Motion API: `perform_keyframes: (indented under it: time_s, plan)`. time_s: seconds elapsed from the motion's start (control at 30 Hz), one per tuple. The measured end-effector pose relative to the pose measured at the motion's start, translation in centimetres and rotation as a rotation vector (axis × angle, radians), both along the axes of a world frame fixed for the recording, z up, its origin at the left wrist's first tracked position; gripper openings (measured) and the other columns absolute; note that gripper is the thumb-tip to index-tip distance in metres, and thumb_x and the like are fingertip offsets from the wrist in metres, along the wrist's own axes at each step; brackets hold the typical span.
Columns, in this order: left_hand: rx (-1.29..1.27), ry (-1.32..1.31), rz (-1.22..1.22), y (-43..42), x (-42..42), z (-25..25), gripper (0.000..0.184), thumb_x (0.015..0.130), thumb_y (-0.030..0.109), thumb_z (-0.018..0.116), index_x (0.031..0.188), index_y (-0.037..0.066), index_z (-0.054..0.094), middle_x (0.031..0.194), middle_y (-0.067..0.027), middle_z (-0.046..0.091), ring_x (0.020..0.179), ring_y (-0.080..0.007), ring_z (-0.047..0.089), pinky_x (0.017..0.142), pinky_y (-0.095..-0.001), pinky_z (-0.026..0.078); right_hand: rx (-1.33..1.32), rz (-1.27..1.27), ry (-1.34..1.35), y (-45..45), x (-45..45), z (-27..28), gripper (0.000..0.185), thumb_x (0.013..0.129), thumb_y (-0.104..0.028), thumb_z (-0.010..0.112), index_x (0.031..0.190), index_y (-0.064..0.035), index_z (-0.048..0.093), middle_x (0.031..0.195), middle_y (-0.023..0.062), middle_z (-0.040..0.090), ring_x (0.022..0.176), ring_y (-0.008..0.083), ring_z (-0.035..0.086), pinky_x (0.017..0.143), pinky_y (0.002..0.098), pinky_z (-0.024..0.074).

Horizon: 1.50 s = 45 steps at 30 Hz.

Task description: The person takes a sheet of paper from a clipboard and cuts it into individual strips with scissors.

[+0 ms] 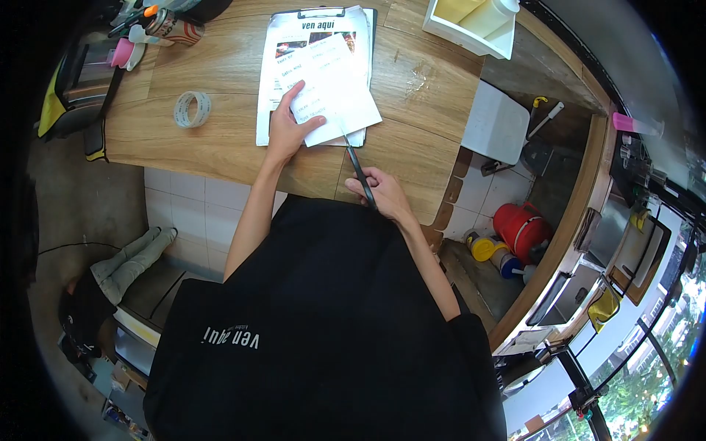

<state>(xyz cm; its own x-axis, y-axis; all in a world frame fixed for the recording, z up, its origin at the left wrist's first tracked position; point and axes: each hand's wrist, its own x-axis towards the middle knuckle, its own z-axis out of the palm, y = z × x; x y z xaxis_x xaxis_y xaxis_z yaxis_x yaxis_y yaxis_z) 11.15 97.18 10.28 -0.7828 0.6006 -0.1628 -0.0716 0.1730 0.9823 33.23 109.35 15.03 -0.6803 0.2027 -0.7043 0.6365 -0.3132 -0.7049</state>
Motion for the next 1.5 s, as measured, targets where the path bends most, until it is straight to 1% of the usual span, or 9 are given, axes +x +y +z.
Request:
perform_keyframes:
  time_s: [0.6, 0.7, 0.77, 0.8, 0.97, 1.1, 1.23, 1.43, 1.5]
  plan:
    - [-0.022, 0.027, 0.010, 0.1, 0.2, 0.2, 0.084, 0.069, 0.002, 0.083, 0.142, -0.002, 0.042, 0.135, -0.0188, 0.048, 0.126, -0.0268, 0.050, 0.103, -0.0366, 0.045, 0.031, -0.057, 0.000, -0.4, 0.2, -0.2, 0.045, 0.082, -0.033, 0.080, 0.104, 0.0036, 0.066, 0.061, -0.0042, 0.054, 0.054, 0.0047, 0.053, 0.050, 0.0195, 0.0422]
    - [-0.058, 0.069, 0.010, 0.2, 0.1, 0.8, 0.081, 0.072, 0.003, 0.082, 0.141, -0.003, 0.043, 0.133, -0.0192, 0.051, 0.121, -0.0249, 0.054, 0.100, -0.0350, 0.047, 0.023, -0.030, -0.027, 0.1, 0.2, -0.2, 0.035, 0.085, -0.024, 0.077, 0.107, 0.0009, 0.064, 0.068, -0.0021, 0.059, 0.056, 0.0058, 0.053, 0.053, 0.0200, 0.0433]
    - [0.082, -0.109, 0.093, 0.5, 0.4, 1.5, 0.075, 0.075, 0.004, 0.081, 0.140, -0.005, 0.044, 0.128, -0.0194, 0.055, 0.115, -0.0222, 0.057, 0.096, -0.0323, 0.050, 0.046, -0.027, -0.009, 0.1, 0.2, -0.1, 0.040, 0.083, -0.028, 0.079, 0.107, 0.0022, 0.064, 0.066, -0.0022, 0.059, 0.056, 0.0058, 0.054, 0.052, 0.0205, 0.0436]
    - [0.086, -0.106, 0.091, 0.5, 0.4, 1.7, 0.075, 0.075, 0.004, 0.081, 0.140, -0.005, 0.044, 0.128, -0.0194, 0.055, 0.115, -0.0222, 0.057, 0.096, -0.0323, 0.050, 0.068, -0.024, 0.007, 0.1, 0.1, -0.1, 0.046, 0.081, -0.032, 0.081, 0.106, 0.0035, 0.065, 0.065, -0.0023, 0.058, 0.056, 0.0058, 0.055, 0.052, 0.0211, 0.0439]
    - [0.130, -0.066, 0.111, 0.4, 1.2, 2.1, 0.067, 0.077, 0.003, 0.080, 0.135, -0.007, 0.048, 0.121, -0.0185, 0.060, 0.108, -0.0200, 0.060, 0.091, -0.0304, 0.052, 0.031, -0.056, 0.050, -0.2, -0.2, 0.3, 0.046, 0.081, -0.030, 0.081, 0.107, 0.0046, 0.064, 0.068, -0.0012, 0.060, 0.058, 0.0062, 0.056, 0.055, 0.0222, 0.0457]
    - [0.098, -0.030, 0.071, 0.2, 1.2, 5.3, 0.061, 0.075, 0.001, 0.079, 0.132, -0.003, 0.055, 0.120, -0.0160, 0.062, 0.106, -0.0193, 0.061, 0.088, -0.0300, 0.053, 0.012, -0.080, 0.115, -0.3, -0.6, 2.3, 0.048, 0.080, -0.029, 0.082, 0.109, 0.0052, 0.063, 0.068, -0.0012, 0.060, 0.060, 0.0061, 0.056, 0.056, 0.0226, 0.0465]
    - [0.140, -0.061, 0.011, 0.1, 0.6, 7.8, 0.065, 0.075, 0.000, 0.078, 0.135, 0.000, 0.054, 0.120, -0.0152, 0.062, 0.107, -0.0190, 0.061, 0.088, -0.0302, 0.053, 0.030, -0.041, 0.180, -0.1, -0.7, 3.8, 0.050, 0.079, -0.029, 0.082, 0.110, 0.0052, 0.063, 0.068, -0.0012, 0.059, 0.061, 0.0056, 0.055, 0.056, 0.0224, 0.0463]
    - [0.152, 0.092, -0.084, 0.5, 0.0, 12.4, 0.068, 0.073, 0.002, 0.080, 0.135, 0.001, 0.054, 0.123, -0.0150, 0.061, 0.108, -0.0195, 0.061, 0.088, -0.0302, 0.053, 0.110, -0.029, 0.319, 0.2, -1.0, 7.6, 0.053, 0.076, -0.027, 0.086, 0.110, 0.0052, 0.062, 0.069, -0.0016, 0.059, 0.061, 0.0041, 0.054, 0.058, 0.0202, 0.0440]
    - [0.165, 0.186, -0.103, 0.6, 0.0, 13.7, 0.071, 0.073, -0.002, 0.078, 0.138, 0.001, 0.051, 0.124, -0.0136, 0.059, 0.107, -0.0177, 0.061, 0.087, -0.0294, 0.054, 0.118, -0.036, 0.370, 0.4, -1.0, 8.5, 0.054, 0.074, -0.026, 0.087, 0.110, 0.0062, 0.062, 0.069, -0.0013, 0.060, 0.061, 0.0039, 0.053, 0.059, 0.0195, 0.0433]
